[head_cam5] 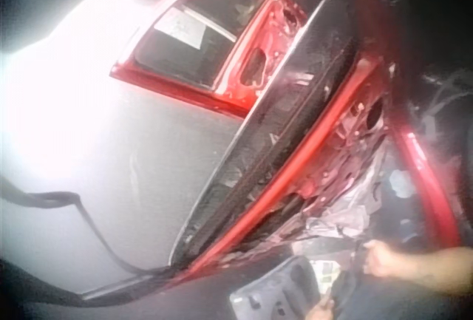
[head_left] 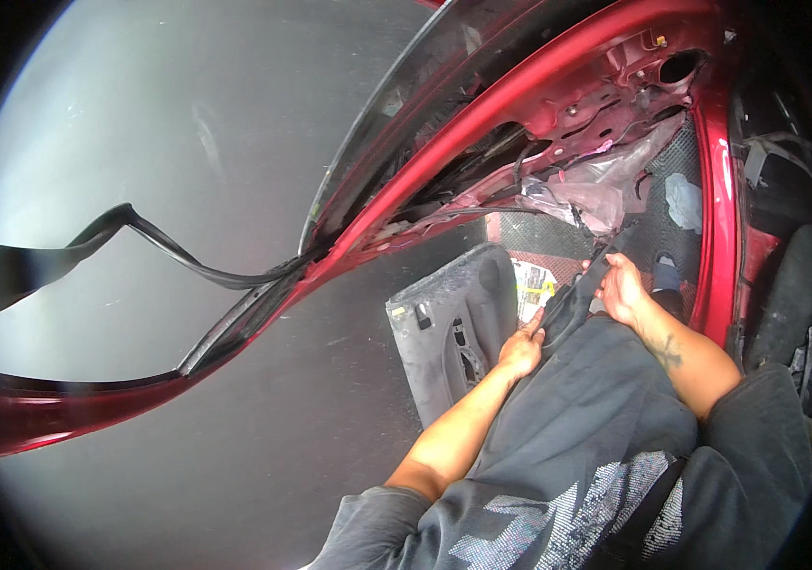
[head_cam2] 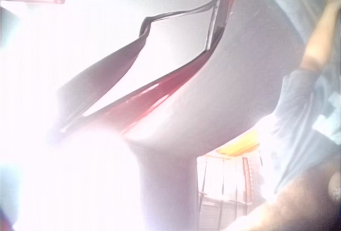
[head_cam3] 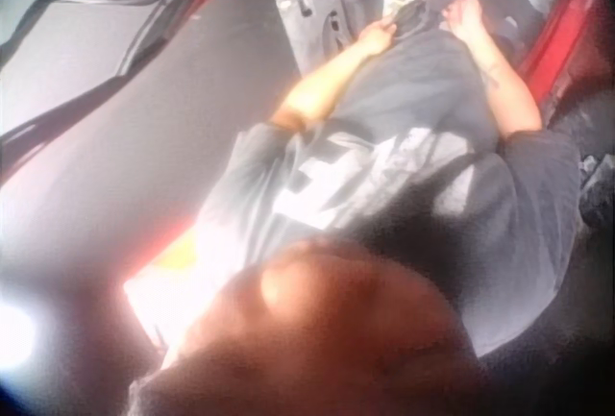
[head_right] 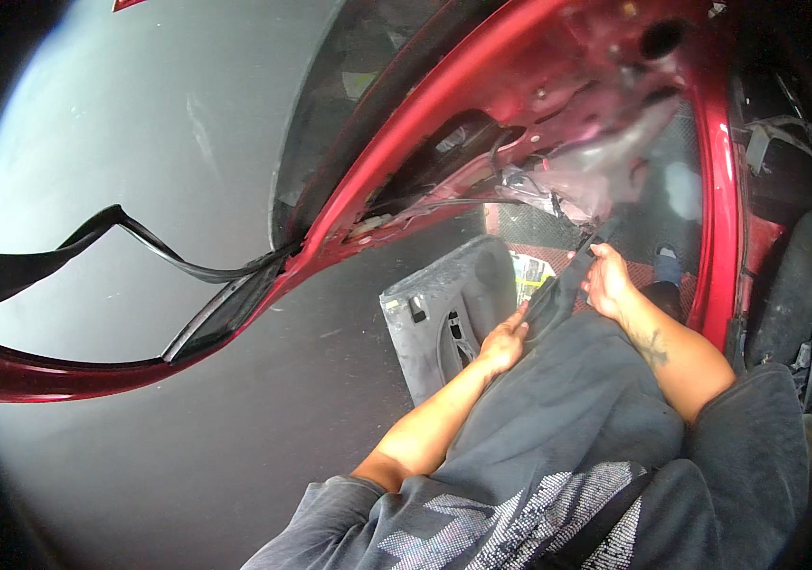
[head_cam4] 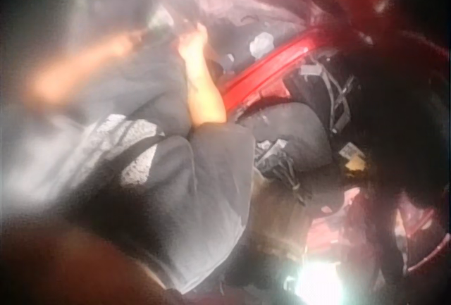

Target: The person installs a black rubber weather stripping along the perimeter of a red car door frame. They align and press the strip into place by hand, working around the curved edges and corners of the door.

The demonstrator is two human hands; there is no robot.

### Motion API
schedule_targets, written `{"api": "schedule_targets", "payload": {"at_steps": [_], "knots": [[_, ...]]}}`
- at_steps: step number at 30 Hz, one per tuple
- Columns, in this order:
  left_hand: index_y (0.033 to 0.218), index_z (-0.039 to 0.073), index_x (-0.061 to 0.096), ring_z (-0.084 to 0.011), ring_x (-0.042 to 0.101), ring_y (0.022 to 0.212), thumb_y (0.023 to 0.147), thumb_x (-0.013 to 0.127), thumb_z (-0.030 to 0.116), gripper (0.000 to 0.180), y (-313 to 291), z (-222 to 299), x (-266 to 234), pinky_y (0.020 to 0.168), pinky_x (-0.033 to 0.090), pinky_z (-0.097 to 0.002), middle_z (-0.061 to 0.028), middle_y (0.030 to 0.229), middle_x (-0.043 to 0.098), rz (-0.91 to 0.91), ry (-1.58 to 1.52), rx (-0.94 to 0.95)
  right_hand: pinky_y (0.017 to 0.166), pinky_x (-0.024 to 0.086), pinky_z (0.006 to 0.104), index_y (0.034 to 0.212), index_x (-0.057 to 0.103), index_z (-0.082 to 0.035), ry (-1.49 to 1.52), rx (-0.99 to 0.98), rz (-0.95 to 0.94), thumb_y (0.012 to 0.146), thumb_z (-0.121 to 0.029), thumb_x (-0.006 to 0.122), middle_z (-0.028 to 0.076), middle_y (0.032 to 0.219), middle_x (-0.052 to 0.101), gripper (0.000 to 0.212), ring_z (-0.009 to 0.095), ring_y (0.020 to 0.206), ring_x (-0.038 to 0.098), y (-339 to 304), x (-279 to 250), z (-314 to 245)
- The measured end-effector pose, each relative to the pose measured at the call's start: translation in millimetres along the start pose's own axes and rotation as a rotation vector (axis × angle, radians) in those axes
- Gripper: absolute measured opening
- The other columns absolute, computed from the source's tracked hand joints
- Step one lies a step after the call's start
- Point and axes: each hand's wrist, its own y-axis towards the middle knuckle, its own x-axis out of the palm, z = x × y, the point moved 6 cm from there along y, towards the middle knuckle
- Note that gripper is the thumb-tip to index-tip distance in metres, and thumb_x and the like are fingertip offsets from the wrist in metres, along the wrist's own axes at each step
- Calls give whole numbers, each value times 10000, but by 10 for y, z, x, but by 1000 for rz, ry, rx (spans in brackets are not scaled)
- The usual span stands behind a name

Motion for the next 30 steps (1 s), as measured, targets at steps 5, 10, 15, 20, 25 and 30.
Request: {"api": "schedule_targets", "payload": {"at_steps": [5, 10, 15, 20, 25, 30], "knots": [[1721, 396, 345, -393, 491, 1539, 1143, 488, 398, 595, -30, 1, 37, 1282, 377, -441, -195, 1675, 501, 17, 3, 17, 1029, 474, 460, 1316, 586, -83, 13, 5, -16, 1048, -408, 494, 124, 1285, 713, 431, 265, 1145, 629, -37, 12, 8], [1722, 402, 336, -394, 487, 1541, 1141, 487, 411, 601, -91, 96, 10, 1279, 383, -448, -209, 1662, 510, 0, 15, -14, 1082, 468, 490, 1332, 562, -81, 8, 29, 19, 1064, -397, 473, 133, 1293, 705, 424, 287, 1184, 629, -82, 19, -24], [1723, 376, 349, -390, 481, 1547, 1141, 487, 405, 599, -94, 67, 17, 1280, 381, -439, -215, 1661, 511, 9, 10, -5, 1043, 473, 461, 1332, 566, -87, -7, 36, -4, 1059, -403, 467, 127, 1299, 700, 430, 276, 1169, 624, -69, 23, -14], [1723, 362, 357, -383, 468, 1558, 1143, 487, 403, 595, -94, 72, 21, 1285, 373, -429, -209, 1672, 501, 7, 8, -12, 955, 485, 410, 1310, 590, -104, 9, 16, 12, 1053, -415, 467, 110, 1257, 714, 422, 250, 1085, 636, -124, 76, -35], [1724, 359, 352, -388, 453, 1566, 1144, 484, 405, 597, -75, 78, 42, 1289, 368, -435, -228, 1681, 481, 30, -4, 43, 919, 490, 408, 1357, 573, -105, 0, -2, -7, 1056, -440, 465, 117, 1241, 711, 463, 246, 1071, 647, -35, -56, -4], [1727, 362, 343, -421, 455, 1555, 1144, 477, 401, 599, 2, 94, 115, 1288, 369, -447, -279, 1675, 461, 64, 17, 79, 913, 487, 406, 1470, 501, -103, -5, -53, 83, 1063, -477, 452, 129, 1224, 708, 555, 235, 1075, 645, -258, 132, -142]]}}
